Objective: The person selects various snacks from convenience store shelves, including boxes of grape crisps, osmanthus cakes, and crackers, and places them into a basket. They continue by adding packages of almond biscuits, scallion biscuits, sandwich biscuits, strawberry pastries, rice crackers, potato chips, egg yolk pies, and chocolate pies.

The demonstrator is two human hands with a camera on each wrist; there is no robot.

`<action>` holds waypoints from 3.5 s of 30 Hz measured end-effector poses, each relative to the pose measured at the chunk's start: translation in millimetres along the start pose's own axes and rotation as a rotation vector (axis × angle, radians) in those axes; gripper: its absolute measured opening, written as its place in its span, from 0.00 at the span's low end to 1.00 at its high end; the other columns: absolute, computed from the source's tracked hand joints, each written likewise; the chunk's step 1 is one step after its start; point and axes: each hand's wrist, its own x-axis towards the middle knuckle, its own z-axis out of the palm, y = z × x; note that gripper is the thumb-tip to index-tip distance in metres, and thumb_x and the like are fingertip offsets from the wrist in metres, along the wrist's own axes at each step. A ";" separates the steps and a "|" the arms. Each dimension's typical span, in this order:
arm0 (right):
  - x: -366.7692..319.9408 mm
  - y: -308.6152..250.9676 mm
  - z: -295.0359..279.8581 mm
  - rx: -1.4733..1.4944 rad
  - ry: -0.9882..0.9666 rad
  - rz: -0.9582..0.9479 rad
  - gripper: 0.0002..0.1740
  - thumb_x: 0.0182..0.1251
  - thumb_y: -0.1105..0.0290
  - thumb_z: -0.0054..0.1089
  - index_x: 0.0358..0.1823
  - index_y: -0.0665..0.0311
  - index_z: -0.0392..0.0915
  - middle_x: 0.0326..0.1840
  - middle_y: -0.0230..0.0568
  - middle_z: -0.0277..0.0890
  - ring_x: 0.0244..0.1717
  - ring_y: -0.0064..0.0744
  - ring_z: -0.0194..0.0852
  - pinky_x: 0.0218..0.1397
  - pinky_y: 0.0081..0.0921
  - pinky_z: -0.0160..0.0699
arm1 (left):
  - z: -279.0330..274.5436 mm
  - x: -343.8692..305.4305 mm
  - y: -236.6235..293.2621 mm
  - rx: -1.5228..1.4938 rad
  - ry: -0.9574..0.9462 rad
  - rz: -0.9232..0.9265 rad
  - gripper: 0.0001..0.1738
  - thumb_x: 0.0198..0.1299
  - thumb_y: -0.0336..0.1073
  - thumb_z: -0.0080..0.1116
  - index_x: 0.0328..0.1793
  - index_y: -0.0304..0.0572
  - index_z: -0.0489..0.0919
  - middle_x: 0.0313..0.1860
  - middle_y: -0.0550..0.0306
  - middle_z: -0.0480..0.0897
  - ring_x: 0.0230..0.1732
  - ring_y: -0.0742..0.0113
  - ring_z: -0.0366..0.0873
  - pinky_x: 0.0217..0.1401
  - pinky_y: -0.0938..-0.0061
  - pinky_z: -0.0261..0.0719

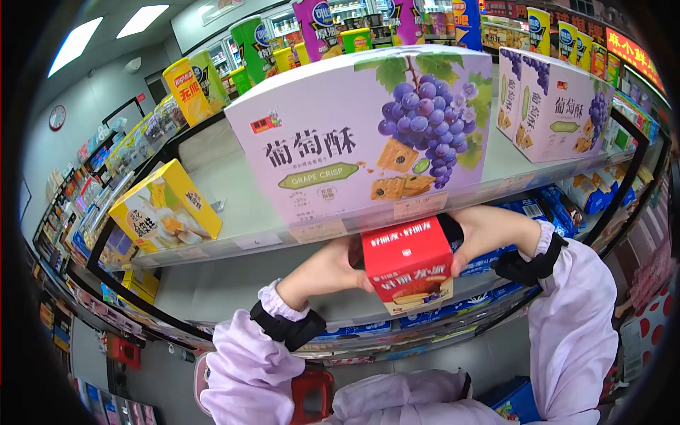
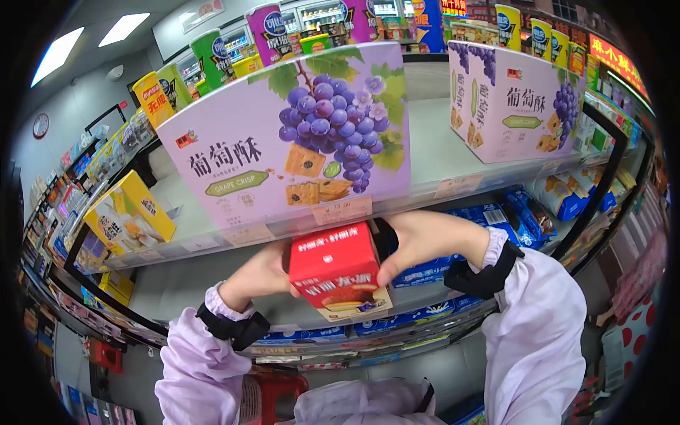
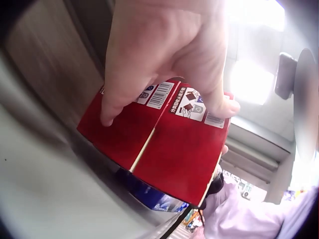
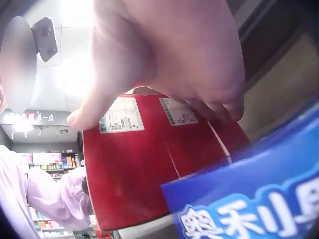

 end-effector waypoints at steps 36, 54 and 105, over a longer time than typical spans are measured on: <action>81.4 -208.4 335.2 -0.176 0.165 0.199 0.78 0.24 0.44 0.80 0.71 0.75 0.34 0.74 0.60 0.35 0.75 0.56 0.31 0.73 0.42 0.39 | -21.3 -370.8 -5.3 -0.093 -0.151 0.091 0.79 0.31 0.42 0.79 0.72 0.39 0.21 0.76 0.43 0.32 0.75 0.60 0.37 0.74 0.63 0.45; 266.1 -303.3 605.0 0.046 -0.141 -0.075 0.77 0.29 0.43 0.78 0.70 0.76 0.32 0.74 0.63 0.34 0.75 0.53 0.31 0.74 0.38 0.41 | -47.7 -757.4 -9.5 -0.141 0.343 -0.079 0.78 0.28 0.29 0.79 0.74 0.40 0.25 0.76 0.53 0.38 0.75 0.63 0.41 0.74 0.64 0.45; 635.0 -225.4 633.1 0.640 0.179 -0.030 0.72 0.31 0.72 0.81 0.72 0.69 0.31 0.77 0.45 0.31 0.76 0.31 0.32 0.76 0.31 0.34 | -472.0 -769.7 -59.3 -0.357 0.146 0.277 0.75 0.24 0.27 0.79 0.76 0.41 0.35 0.76 0.53 0.40 0.76 0.62 0.39 0.73 0.56 0.49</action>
